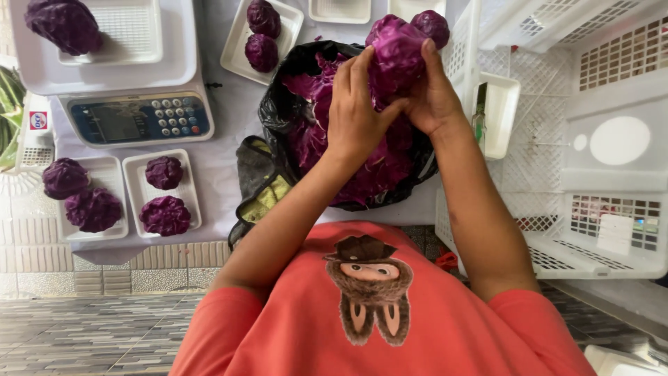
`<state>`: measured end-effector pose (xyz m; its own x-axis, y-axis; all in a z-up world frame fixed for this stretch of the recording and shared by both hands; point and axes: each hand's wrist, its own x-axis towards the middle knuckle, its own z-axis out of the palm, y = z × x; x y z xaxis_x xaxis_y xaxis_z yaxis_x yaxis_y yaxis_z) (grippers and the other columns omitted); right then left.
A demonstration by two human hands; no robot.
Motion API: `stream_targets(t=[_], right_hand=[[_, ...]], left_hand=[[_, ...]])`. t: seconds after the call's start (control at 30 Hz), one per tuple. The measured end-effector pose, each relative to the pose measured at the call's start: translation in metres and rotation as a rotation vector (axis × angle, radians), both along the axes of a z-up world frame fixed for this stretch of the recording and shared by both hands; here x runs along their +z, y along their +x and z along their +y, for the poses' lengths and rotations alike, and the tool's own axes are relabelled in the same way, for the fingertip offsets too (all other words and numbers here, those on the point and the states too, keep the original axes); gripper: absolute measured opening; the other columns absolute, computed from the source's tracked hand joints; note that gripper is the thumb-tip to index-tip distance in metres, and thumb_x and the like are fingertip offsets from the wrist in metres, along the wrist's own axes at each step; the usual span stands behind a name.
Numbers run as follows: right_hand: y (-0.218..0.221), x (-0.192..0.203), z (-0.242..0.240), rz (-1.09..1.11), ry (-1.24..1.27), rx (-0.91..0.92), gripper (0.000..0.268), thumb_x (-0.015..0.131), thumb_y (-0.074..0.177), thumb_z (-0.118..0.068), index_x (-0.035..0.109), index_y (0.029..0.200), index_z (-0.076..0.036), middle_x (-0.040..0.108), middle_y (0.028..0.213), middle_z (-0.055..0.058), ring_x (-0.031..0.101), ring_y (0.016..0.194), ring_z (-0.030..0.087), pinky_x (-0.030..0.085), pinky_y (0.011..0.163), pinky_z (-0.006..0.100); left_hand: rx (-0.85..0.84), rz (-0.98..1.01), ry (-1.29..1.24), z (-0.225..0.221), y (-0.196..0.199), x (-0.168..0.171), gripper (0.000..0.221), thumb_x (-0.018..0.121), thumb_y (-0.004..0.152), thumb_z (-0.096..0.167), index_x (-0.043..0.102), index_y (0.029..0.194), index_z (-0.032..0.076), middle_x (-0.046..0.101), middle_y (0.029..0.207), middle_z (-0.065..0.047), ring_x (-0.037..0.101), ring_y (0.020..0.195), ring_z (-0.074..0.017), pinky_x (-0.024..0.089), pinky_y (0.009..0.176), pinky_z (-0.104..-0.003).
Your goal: Peeling the outer leaves of red cabbages and placing them in a bag
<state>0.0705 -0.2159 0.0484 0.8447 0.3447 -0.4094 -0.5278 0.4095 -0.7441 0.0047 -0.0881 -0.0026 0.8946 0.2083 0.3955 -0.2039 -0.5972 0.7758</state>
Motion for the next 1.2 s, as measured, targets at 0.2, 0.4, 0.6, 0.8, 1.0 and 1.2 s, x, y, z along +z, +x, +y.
stream_targets(t=[0.2, 0.4, 0.6, 0.8, 1.0, 1.2], right_hand=[[-0.001, -0.005, 0.002, -0.079, 0.008, -0.042, 0.084, 0.084, 0.069, -0.049, 0.057, 0.136, -0.008, 0.065, 0.129, 0.015, 0.064, 0.120, 0.028, 0.061, 0.100, 0.036], [0.000, 0.000, 0.002, -0.029, -0.025, -0.045, 0.108, 0.085, 0.055, -0.058, 0.047, 0.144, -0.010, 0.057, 0.137, 0.018, 0.058, 0.125, 0.031, 0.063, 0.095, 0.036], [0.006, -0.010, -0.006, 0.003, 0.046, -0.003, 0.104, 0.078, 0.059, -0.062, 0.047, 0.146, -0.014, 0.054, 0.141, 0.017, 0.057, 0.123, 0.031, 0.062, 0.091, 0.039], [0.009, -0.019, -0.009, 0.090, 0.238, -0.077, 0.103, 0.079, 0.062, -0.053, 0.045, 0.151, -0.015, 0.054, 0.143, 0.018, 0.055, 0.128, 0.035, 0.057, 0.100, 0.045], [0.012, -0.020, -0.008, 0.111, 0.248, -0.094, 0.105, 0.076, 0.060, -0.055, 0.043, 0.153, -0.019, 0.051, 0.150, 0.018, 0.052, 0.135, 0.037, 0.051, 0.112, 0.050], [0.005, -0.010, 0.005, 0.122, 0.279, -0.062, 0.116, 0.074, 0.057, -0.059, 0.036, 0.157, -0.015, 0.048, 0.150, 0.021, 0.051, 0.132, 0.039, 0.053, 0.108, 0.052]], left_hand=[[0.006, 0.064, -0.106, -0.001, 0.015, 0.013, 0.072, 0.065, 0.073, 0.013, 0.038, 0.139, 0.007, 0.056, 0.123, -0.020, 0.062, 0.111, -0.0382, 0.058, 0.090, -0.052], [-0.113, 0.048, -0.115, 0.010, 0.013, 0.009, 0.065, 0.079, 0.078, 0.003, 0.045, 0.133, 0.006, 0.058, 0.124, -0.016, 0.062, 0.112, -0.0293, 0.060, 0.094, -0.040], [-0.059, -0.004, -0.216, 0.033, -0.005, 0.026, 0.042, 0.065, 0.077, -0.011, 0.060, 0.114, 0.009, 0.070, 0.107, -0.009, 0.070, 0.095, -0.0228, 0.059, 0.085, -0.034], [0.033, 0.042, -0.234, 0.060, -0.017, 0.014, 0.044, 0.064, 0.074, -0.010, 0.062, 0.113, 0.009, 0.069, 0.108, -0.009, 0.068, 0.100, -0.0245, 0.056, 0.091, -0.034], [0.117, 0.077, -0.086, 0.081, -0.013, 0.003, 0.044, 0.054, 0.077, -0.008, 0.061, 0.117, 0.010, 0.060, 0.112, -0.013, 0.063, 0.100, -0.0315, 0.052, 0.090, -0.041], [0.233, -0.013, 0.223, 0.029, -0.017, 0.022, 0.052, 0.080, 0.085, 0.048, 0.059, 0.123, 0.021, 0.052, 0.138, -0.006, 0.047, 0.133, -0.0244, 0.026, 0.120, -0.057]])
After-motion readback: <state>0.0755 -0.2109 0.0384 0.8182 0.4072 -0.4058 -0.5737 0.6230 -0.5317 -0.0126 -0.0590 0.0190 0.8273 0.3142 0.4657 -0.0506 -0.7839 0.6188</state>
